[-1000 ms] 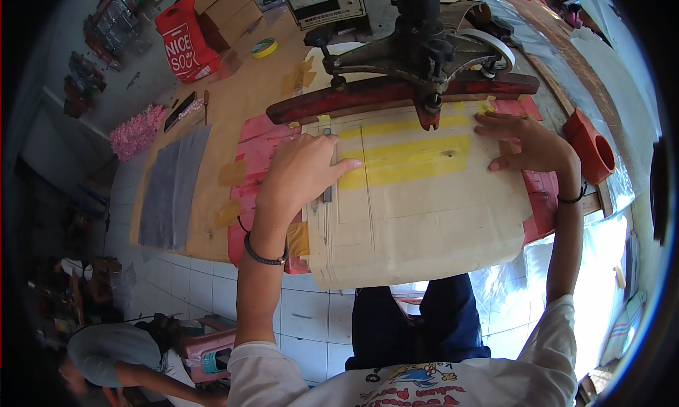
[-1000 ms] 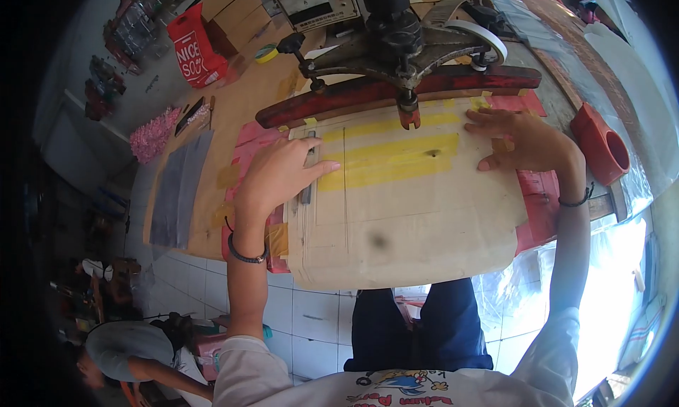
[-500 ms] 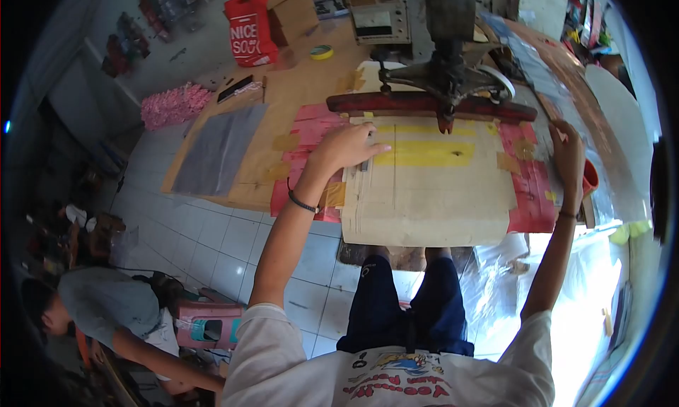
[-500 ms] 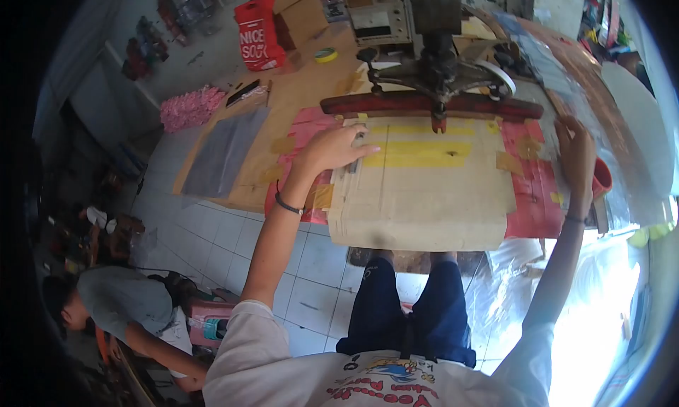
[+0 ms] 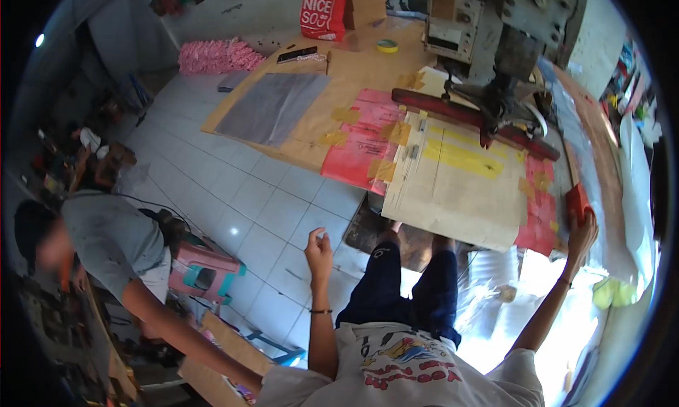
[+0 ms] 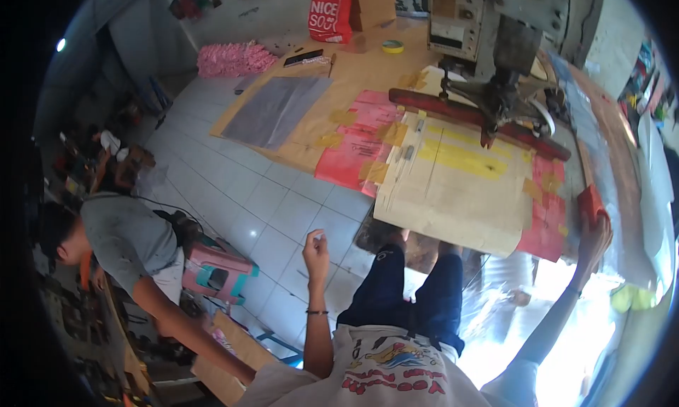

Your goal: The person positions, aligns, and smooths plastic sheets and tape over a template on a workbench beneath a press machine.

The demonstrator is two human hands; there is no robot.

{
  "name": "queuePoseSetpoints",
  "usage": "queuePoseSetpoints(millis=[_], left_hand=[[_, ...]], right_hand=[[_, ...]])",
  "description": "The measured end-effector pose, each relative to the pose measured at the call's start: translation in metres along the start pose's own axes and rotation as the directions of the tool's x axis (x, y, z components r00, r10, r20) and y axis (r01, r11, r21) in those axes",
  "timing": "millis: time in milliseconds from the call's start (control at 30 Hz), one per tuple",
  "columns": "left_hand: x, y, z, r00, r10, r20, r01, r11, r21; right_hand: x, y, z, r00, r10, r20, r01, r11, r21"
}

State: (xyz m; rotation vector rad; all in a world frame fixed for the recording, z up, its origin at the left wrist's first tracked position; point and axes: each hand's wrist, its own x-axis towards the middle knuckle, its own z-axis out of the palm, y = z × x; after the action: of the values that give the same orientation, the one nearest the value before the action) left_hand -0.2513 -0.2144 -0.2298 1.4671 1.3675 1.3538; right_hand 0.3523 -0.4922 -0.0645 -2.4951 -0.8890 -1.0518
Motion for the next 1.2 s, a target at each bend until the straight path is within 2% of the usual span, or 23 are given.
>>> queuePoseSetpoints(millis=[67,133,200,267,300,333,367,400,433,500,533,600,633,667,733,767,867,900,1000,1033,1100,1133,1200], left_hand=[[-0.013,-0.012,-0.010,0.999,-0.005,-0.038,0.008,0.997,0.083],[-0.026,-0.006,-0.004,0.998,-0.059,0.000,0.059,0.998,-0.015],[-0.046,0.002,-0.007,0.989,-0.106,0.106,0.109,0.994,-0.027],[-0.052,0.009,-0.001,0.964,-0.092,0.250,0.096,0.995,-0.006],[-0.055,0.008,0.002,0.940,-0.114,0.321,0.123,0.992,-0.009],[-0.056,0.021,0.005,0.902,-0.084,0.424,0.107,0.994,-0.030],[-0.058,0.048,0.005,0.852,-0.054,0.521,0.095,0.994,-0.053],[-0.059,0.070,0.007,0.794,-0.024,0.607,0.088,0.993,-0.076],[-0.057,0.083,0.010,0.699,0.082,0.710,0.031,0.989,-0.145],[-0.056,0.104,0.016,0.464,0.283,0.839,-0.045,0.954,-0.298],[-0.062,0.115,0.018,0.470,0.337,0.816,0.013,0.922,-0.388],[-0.078,0.132,0.029,0.497,0.436,0.750,0.119,0.822,-0.557],[-0.096,0.110,0.029,0.559,0.344,0.754,0.263,0.789,-0.555],[-0.103,0.107,0.023,0.636,0.257,0.728,0.295,0.791,-0.536],[-0.112,0.102,0.009,0.757,0.064,0.650,0.366,0.782,-0.504],[-0.114,0.090,-0.003,0.770,0.028,0.637,0.388,0.772,-0.503],[-0.124,0.083,-0.042,0.846,-0.068,0.529,0.320,0.859,-0.400],[-0.121,0.081,-0.053,0.880,-0.040,0.473,0.222,0.915,-0.337],[-0.115,0.088,-0.091,0.974,-0.034,0.223,0.071,0.985,-0.160],[-0.111,0.090,-0.102,0.991,0.002,0.136,0.018,0.990,-0.139],[-0.106,0.094,-0.132,0.999,0.044,-0.009,-0.041,0.979,0.200],[-0.103,0.106,-0.141,0.995,0.090,-0.051,-0.078,0.977,0.198],[-0.102,0.114,-0.163,0.978,0.132,-0.161,-0.093,0.969,0.231]], right_hand=[[0.006,0.011,0.005,1.000,0.007,0.009,-0.007,1.000,0.002],[0.001,0.005,-0.002,0.999,0.038,-0.037,-0.036,0.998,0.042],[-0.014,-0.013,-0.026,0.986,0.107,-0.128,-0.085,0.982,0.168],[-0.032,-0.047,-0.074,0.953,0.302,-0.035,-0.277,0.910,0.307],[-0.047,-0.063,-0.087,0.929,0.371,-0.024,-0.306,0.800,0.516],[-0.065,-0.070,-0.092,0.921,0.390,-0.007,-0.304,0.729,0.613],[-0.089,-0.069,-0.075,0.897,0.431,-0.097,-0.296,0.749,0.593],[-0.112,-0.091,-0.077,0.868,0.491,0.075,-0.352,0.500,0.792],[-0.131,-0.123,-0.089,0.874,0.446,0.193,-0.375,0.368,0.851],[-0.170,-0.193,-0.096,0.942,0.277,0.189,-0.242,0.171,0.955],[-0.167,-0.235,-0.127,0.955,0.109,0.275,-0.288,0.128,0.949],[-0.191,-0.286,-0.127,0.968,-0.133,0.213,-0.206,0.067,0.976],[-0.204,-0.311,-0.129,0.962,-0.193,0.193,-0.183,0.064,0.981],[-0.220,-0.330,-0.136,0.925,-0.284,0.253,-0.252,0.042,0.967],[-0.249,-0.359,-0.129,0.896,-0.422,0.138,-0.161,-0.018,0.987],[-0.256,-0.362,-0.123,0.847,-0.515,0.129,-0.181,-0.052,0.982],[-0.265,-0.368,-0.119,0.734,-0.676,0.072,-0.221,-0.137,0.966],[-0.268,-0.369,-0.116,0.698,-0.714,0.045,-0.232,-0.166,0.959],[-0.297,-0.369,-0.081,0.612,-0.779,0.136,-0.279,-0.052,0.959],[-0.310,-0.369,-0.061,0.566,-0.800,0.198,-0.383,-0.043,0.923],[-0.326,-0.363,-0.031,0.449,-0.813,0.372,-0.564,0.065,0.823],[-0.329,-0.362,-0.021,0.395,-0.808,0.438,-0.596,0.138,0.791],[-0.335,-0.361,-0.006,0.402,-0.777,0.485,-0.627,0.153,0.764]])
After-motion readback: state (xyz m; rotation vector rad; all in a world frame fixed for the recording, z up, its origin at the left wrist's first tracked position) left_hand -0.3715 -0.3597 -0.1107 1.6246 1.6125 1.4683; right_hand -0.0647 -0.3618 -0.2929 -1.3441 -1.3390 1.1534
